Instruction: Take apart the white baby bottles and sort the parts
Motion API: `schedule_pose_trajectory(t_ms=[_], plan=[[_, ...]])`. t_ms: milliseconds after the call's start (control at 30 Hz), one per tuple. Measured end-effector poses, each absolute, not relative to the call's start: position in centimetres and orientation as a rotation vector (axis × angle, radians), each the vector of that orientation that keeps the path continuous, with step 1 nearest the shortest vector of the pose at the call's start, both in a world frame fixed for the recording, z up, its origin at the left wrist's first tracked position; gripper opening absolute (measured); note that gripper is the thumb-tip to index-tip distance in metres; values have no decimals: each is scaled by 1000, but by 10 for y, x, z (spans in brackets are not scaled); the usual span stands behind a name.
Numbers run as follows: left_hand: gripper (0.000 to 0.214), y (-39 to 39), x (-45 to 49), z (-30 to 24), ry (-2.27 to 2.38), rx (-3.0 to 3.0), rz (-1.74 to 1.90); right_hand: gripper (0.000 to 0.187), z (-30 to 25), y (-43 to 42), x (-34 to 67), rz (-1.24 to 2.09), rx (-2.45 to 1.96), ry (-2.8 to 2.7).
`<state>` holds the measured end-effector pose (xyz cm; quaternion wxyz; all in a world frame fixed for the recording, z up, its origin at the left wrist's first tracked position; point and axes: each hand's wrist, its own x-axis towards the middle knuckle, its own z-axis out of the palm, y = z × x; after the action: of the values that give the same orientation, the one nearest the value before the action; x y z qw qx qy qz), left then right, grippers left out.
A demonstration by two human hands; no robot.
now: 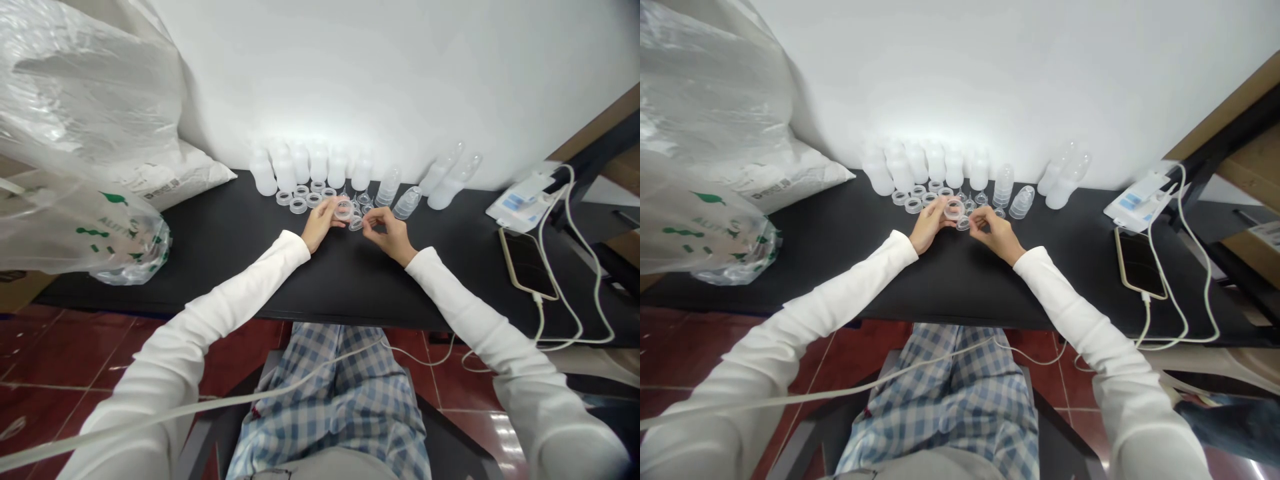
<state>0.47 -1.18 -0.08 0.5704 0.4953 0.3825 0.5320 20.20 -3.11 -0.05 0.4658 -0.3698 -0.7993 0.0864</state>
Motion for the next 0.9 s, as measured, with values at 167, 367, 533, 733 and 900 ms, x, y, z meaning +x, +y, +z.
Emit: schedule_pose_trajectory(t_ms=[167, 367, 533, 733, 900], plan=[[46, -17, 4, 1, 844, 1303, 1223, 14, 3, -33, 200, 147, -933, -2064], [46, -23, 6, 5, 766, 1461, 1198, 6, 7, -32, 201, -83, -1077, -2028], [47, -22, 6, 5, 713, 1464, 1093, 6, 6, -31, 201, -141, -1116, -1994], [67, -19, 6, -4, 605, 1478, 961, 9, 7, -31, 202, -155, -1152, -1951], [68, -16, 5, -9, 611, 1463, 969, 13, 2, -29, 201, -132, -1103, -1970]])
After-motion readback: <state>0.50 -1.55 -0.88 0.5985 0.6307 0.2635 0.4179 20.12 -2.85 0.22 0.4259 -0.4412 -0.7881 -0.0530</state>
